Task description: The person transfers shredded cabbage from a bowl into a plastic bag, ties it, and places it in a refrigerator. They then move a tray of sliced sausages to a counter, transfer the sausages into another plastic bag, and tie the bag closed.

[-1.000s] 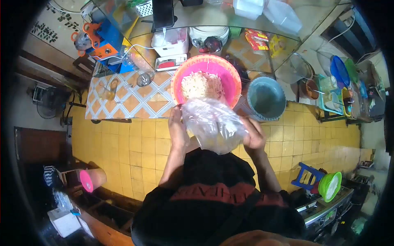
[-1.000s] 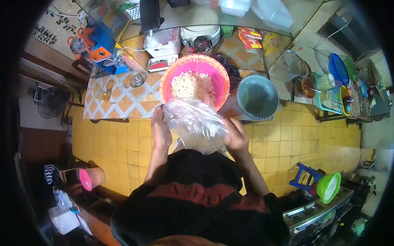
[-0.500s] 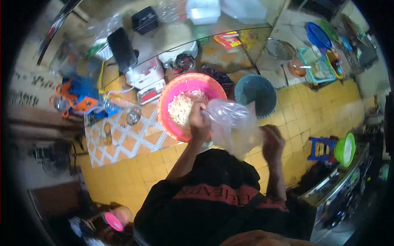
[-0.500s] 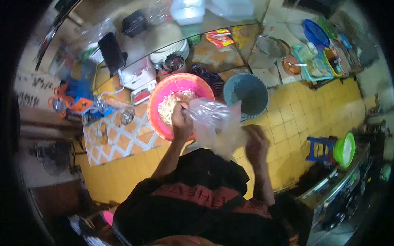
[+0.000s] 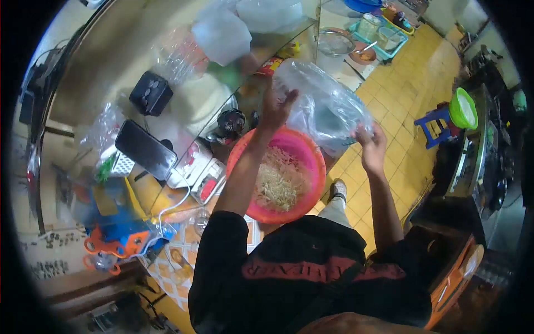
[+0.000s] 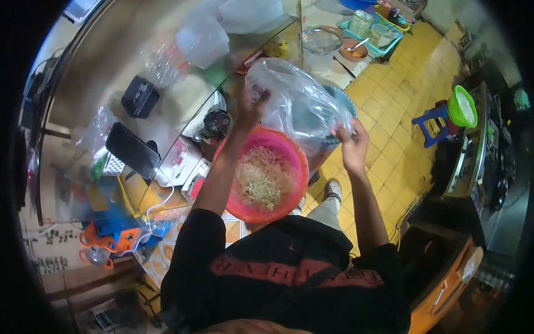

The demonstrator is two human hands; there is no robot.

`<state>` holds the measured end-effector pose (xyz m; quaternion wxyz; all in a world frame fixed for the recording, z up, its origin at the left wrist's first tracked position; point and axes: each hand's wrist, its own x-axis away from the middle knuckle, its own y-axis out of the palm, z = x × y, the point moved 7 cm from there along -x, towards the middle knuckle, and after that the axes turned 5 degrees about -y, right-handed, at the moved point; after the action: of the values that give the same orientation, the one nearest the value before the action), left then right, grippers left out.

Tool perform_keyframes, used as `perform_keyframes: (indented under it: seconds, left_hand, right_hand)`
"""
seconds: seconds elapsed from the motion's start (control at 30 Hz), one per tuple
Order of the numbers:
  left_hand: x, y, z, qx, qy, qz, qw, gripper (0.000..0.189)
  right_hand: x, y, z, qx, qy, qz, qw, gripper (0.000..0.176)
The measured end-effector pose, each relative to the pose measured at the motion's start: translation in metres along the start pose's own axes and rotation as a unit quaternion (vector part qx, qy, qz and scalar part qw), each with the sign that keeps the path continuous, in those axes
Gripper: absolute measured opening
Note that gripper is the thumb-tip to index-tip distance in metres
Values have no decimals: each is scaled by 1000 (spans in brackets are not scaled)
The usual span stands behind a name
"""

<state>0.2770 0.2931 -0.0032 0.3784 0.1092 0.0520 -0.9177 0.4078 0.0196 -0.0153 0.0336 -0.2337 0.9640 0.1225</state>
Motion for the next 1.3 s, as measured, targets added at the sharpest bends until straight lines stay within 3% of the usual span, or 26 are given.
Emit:
perform_keyframes:
  seconds: [0.07,0.1,0.13,0.17,0.2,0.23,0.27,0.37,0.47,0.53,0.6,0.63,0.7,0.73,0.77,0.83,0.87,0.9,0.93,1.0,1.07,1.13,1.17,1.2,1.23,1.3]
  left_hand:
    - [-4,3,31,-144,180,36,972,44]
    - [-7,-5,6,-298,225,38,927,46]
    - [-10,-16,-3,-293,231,31,927,46]
    - [-8,-18,-1,-340,299,18,892,45]
    - [-5,-17,-1,-382,364,4,849,44]
    - [-10,-20,-7,-381,256,-31,888,44]
    - [-5,-23,-8,-340,195,-42,919,34]
    - [-3,-28,-27,-347,246,-79,901,24]
    - [2,-30,-32,-312,242,-121,911,38]
    - [7,-27,-20,-369,276,-155,874,20]
    - [5,-30,-27,-370,268,-176,872,23]
    - [6,-31,-33,-376,263,-199,866,25]
    - [16,-44,-53,-358,257,-195,876,28]
    - [21,-49,-54,-342,250,-190,886,31]
    - [28,-56,-57,-339,250,-189,887,31]
    - [33,-69,-58,-343,125,-185,912,43]
    - [36,-69,-52,-342,123,-186,913,43]
    - [37,-69,-48,-348,123,-191,910,48]
    - [40,-69,-45,-355,122,-196,906,53]
    - [40,-65,-41,-359,118,-204,903,56]
    - [42,-62,-47,-365,116,-212,899,58]
    - [37,-64,-64,-331,90,-172,924,49]
    - [37,-62,-66,-332,93,-173,923,49]
    - [38,-62,-71,-402,18,-174,899,46]
    - [40,-66,-79,-468,-58,-172,865,43]
    - [49,-63,-85,-446,-22,-204,871,42]
  right_hand:
    - [-6,22,12,7,-18,-4,1000,29]
    - [-8,29,20,8,-24,5,1000,29]
    - [-9,36,32,151,-11,-11,988,30]
    - [-10,40,44,290,3,-25,957,32]
    - [-10,40,56,290,0,-13,957,32]
    - [-7,47,55,335,-95,-19,937,33]
    - [-5,53,52,380,-189,-26,905,33]
    - [-1,63,37,394,-149,25,907,33]
    - [1,75,27,402,-134,39,905,29]
    - [-2,77,29,391,-140,38,909,27]
    - [3,84,42,517,-210,-33,830,22]
    - [6,75,56,520,-207,-34,828,22]
    - [10,67,92,523,-156,-146,825,20]
    - [15,62,93,526,-158,-144,823,20]
    - [27,57,97,490,-152,-160,843,21]
    - [55,53,95,455,-141,-176,862,21]
    - [67,49,100,286,-44,-150,945,22]
    - [76,46,106,104,53,-116,986,24]
    - [84,43,107,104,55,-116,986,24]
    - [91,45,96,307,-51,-150,939,27]
    - [95,49,95,321,-61,-144,934,29]
    - [99,51,95,335,-74,-130,930,30]
    - [105,49,91,368,-129,-95,916,33]
    - [114,47,86,400,-183,-58,896,35]
    - [123,45,88,400,-183,-55,896,35]
    - [135,32,102,454,-55,-26,889,39]
